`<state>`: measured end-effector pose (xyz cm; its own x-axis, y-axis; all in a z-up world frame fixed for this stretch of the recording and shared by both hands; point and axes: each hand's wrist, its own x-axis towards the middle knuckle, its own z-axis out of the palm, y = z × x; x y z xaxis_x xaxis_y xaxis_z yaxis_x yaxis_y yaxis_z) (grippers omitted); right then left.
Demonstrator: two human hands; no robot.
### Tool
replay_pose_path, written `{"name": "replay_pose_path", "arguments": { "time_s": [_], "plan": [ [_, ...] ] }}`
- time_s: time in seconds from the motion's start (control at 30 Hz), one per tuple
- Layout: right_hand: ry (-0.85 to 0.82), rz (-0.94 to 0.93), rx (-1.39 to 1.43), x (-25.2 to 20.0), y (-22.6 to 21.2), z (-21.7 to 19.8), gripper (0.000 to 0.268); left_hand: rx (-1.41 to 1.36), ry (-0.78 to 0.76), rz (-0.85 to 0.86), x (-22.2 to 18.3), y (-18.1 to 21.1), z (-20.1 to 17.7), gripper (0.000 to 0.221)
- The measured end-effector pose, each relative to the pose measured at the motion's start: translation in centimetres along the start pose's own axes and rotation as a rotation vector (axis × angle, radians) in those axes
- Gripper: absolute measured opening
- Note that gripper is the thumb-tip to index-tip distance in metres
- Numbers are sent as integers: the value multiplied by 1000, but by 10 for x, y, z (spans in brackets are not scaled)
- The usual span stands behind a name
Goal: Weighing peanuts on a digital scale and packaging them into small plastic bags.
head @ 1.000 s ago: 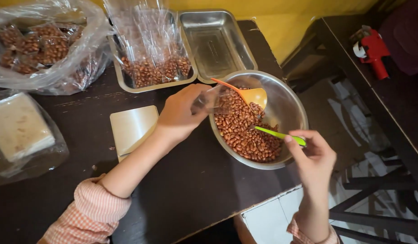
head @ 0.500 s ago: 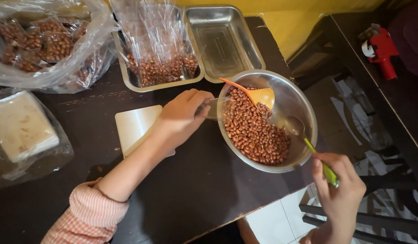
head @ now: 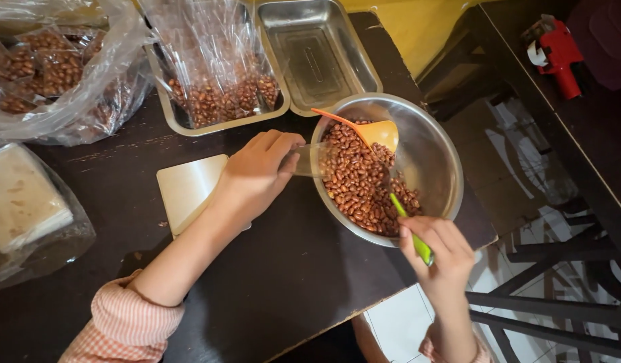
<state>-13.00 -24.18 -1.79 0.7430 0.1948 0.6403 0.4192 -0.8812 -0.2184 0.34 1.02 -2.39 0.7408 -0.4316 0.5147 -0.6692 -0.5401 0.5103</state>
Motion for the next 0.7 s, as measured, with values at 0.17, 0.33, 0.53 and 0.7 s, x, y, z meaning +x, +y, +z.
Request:
{"name": "replay_pose_path", "arguments": {
  "time_s": [0.17, 0.33, 0.53, 0.7],
  "plan": [
    [118, 159, 132, 2, -17, 10, 6, 22, 14, 11, 0, 0, 1, 17],
    [259, 320, 233, -12, -8, 16, 7, 52, 52, 49, 2, 1, 2, 17],
    [440, 522, 582, -20, 17, 10, 8, 158, 79, 91, 16, 7, 7, 19],
    [660, 568, 664, -18, 32, -2, 7, 350, 146, 252, 30, 7, 23, 31]
  ]
}}
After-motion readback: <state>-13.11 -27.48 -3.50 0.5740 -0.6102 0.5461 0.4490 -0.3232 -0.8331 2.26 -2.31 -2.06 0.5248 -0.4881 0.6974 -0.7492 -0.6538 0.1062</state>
